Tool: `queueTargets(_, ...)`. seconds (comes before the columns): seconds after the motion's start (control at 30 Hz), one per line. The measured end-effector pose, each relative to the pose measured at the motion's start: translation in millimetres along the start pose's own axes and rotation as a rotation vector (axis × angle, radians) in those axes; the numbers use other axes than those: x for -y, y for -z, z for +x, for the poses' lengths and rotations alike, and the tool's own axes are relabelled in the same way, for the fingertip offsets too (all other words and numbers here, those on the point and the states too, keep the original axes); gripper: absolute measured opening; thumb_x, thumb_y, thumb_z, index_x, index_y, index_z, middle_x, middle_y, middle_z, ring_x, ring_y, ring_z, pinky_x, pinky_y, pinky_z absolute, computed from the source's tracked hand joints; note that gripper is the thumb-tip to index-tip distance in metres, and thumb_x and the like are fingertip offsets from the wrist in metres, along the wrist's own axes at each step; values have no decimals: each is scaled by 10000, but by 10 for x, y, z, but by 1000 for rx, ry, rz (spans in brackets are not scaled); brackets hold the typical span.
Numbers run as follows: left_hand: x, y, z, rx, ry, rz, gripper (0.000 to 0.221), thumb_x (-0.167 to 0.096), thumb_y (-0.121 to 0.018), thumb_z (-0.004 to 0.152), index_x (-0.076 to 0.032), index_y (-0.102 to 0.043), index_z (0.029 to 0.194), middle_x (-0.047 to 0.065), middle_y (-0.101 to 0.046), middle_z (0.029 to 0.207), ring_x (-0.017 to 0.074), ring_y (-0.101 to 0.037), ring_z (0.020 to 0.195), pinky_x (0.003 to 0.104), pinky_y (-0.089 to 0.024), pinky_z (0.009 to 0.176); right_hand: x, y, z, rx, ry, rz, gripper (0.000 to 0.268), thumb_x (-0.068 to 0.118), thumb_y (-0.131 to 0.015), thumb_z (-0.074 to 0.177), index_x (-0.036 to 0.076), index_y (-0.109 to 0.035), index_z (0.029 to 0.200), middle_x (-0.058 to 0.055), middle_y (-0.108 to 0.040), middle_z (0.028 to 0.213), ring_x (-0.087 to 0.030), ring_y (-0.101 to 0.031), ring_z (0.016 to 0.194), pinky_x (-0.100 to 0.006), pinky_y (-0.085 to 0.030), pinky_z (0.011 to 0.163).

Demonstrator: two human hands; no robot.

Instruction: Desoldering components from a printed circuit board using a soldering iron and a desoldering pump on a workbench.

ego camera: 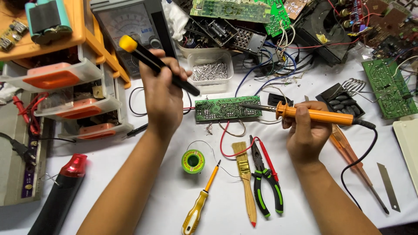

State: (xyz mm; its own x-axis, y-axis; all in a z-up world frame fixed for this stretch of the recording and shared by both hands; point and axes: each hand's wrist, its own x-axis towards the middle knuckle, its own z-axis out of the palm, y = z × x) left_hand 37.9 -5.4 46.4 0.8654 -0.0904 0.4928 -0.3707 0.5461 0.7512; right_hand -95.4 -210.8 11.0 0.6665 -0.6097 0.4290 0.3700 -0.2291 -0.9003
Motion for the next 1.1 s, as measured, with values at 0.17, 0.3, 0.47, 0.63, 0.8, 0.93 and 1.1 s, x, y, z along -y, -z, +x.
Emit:
queueTargets(0.17, -358, -301, 458, -62, 236, -345, 492, -584, -550, 655, -114, -452, 761, 16, -422, 677, 137, -389, 616, 260, -351, 645, 69, -32, -35, -34, -88, 36, 148, 201, -508, 878, 63, -463, 849, -69, -448, 719, -157, -481, 544, -215, -397, 438)
queueTargets(0.3, -403, -414, 671, -196, 374, -213, 597, -706, -494, 408, -123, -439, 527, 4, -408, 491, 125, -381, 464, 265, -377, 523, 52, -18, -42, -16, -89, 42, 165, 212, -508, 865, 51, -477, 851, -66, -465, 744, -154, -462, 532, -219, -403, 469)
queueTargets(0.47, -173, -359, 747, -149, 278, -100, 524, -662, -439, 568, -138, -441, 568, -12, -393, 500, 113, -360, 466, 254, -345, 484, 82, -21, -33, 1, -57, 51, 172, 206, -506, 868, 46, -451, 834, -81, -452, 697, -170, -472, 526, -226, -397, 475)
queueTargets(0.63, -46, -318, 718, -41, 116, -54, 201, -328, -370, 807, -145, -429, 747, -15, -378, 612, 101, -350, 580, 248, -321, 570, 81, -6, -39, 25, -44, 20, 186, 218, -507, 861, 35, -479, 851, -86, -496, 790, -165, -474, 556, -227, -415, 486)
queueTargets(0.8, 74, -277, 709, 13, 40, -87, 129, -198, -315, 839, -127, -419, 806, -3, -354, 692, 93, -344, 621, 240, -322, 571, 91, -8, -44, 42, -23, 8, 171, 205, -499, 874, 37, -476, 854, -82, -487, 800, -166, -479, 568, -232, -423, 511)
queueTargets(0.93, 19, -314, 696, 24, 105, -168, 133, -253, -371, 843, -145, -412, 778, -16, -324, 646, 80, -324, 598, 239, -306, 574, 80, -9, -44, 36, -30, 18, 153, 189, -495, 872, 42, -468, 841, -87, -475, 787, -168, -478, 553, -233, -407, 509)
queueTargets(1.1, 24, -229, 642, 78, 33, 34, 129, -244, -376, 909, -122, -385, 951, 20, -369, 790, 112, -365, 708, 243, -349, 707, 48, -4, -41, 37, -19, 33, 156, 191, -500, 875, 39, -471, 856, -90, -471, 799, -174, -476, 560, -236, -417, 513)
